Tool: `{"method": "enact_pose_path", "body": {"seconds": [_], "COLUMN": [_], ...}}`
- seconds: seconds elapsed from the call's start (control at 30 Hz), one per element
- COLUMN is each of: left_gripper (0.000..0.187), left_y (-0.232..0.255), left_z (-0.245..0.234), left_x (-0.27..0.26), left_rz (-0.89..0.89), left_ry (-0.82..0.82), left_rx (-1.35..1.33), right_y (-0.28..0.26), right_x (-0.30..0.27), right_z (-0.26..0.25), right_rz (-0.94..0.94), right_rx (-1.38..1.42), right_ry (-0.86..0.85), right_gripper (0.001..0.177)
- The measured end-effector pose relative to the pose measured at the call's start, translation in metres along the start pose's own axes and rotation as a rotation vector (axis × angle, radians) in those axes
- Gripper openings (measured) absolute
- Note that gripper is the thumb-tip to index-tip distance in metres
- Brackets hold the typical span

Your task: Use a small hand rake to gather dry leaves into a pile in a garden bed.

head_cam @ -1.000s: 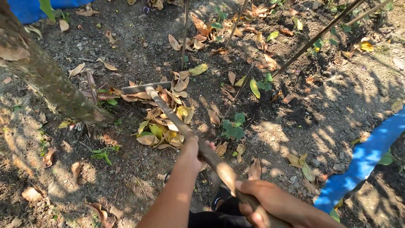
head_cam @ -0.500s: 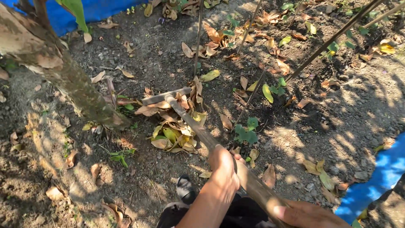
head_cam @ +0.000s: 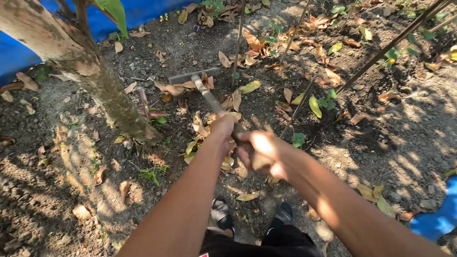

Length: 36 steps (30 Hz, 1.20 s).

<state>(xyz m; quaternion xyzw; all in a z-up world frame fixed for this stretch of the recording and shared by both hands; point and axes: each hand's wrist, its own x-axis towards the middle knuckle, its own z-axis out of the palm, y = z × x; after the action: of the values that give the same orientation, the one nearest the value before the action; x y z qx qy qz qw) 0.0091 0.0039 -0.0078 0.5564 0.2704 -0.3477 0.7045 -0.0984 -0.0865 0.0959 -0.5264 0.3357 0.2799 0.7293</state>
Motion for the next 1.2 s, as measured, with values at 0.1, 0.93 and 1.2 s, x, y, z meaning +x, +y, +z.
{"method": "enact_pose_path", "body": {"seconds": [0.1, 0.93, 1.2], "left_gripper": [0.02, 0.035, 0.031], "left_y": [0.007, -0.161, -0.261], "left_z": [-0.014, -0.006, -0.003], "left_x": [-0.004, -0.044, -0.043], "left_rz": [-0.029, -0.282, -0.237], "left_ry": [-0.053, -0.009, -0.088], "left_rx": [0.113, -0.049, -0.255], "right_y": [-0.004, 0.161, 0.208], "right_x": [0.042, -0.054, -0.12], "right_z": [0.006, -0.041, -0.061], "right_rz": [0.052, 0.233, 0.239], "right_rx": [0.114, 0.435, 0.353], "right_ry": [-0.014, -0.027, 0.024], "right_gripper": [0.018, 0.023, 0.018]}}
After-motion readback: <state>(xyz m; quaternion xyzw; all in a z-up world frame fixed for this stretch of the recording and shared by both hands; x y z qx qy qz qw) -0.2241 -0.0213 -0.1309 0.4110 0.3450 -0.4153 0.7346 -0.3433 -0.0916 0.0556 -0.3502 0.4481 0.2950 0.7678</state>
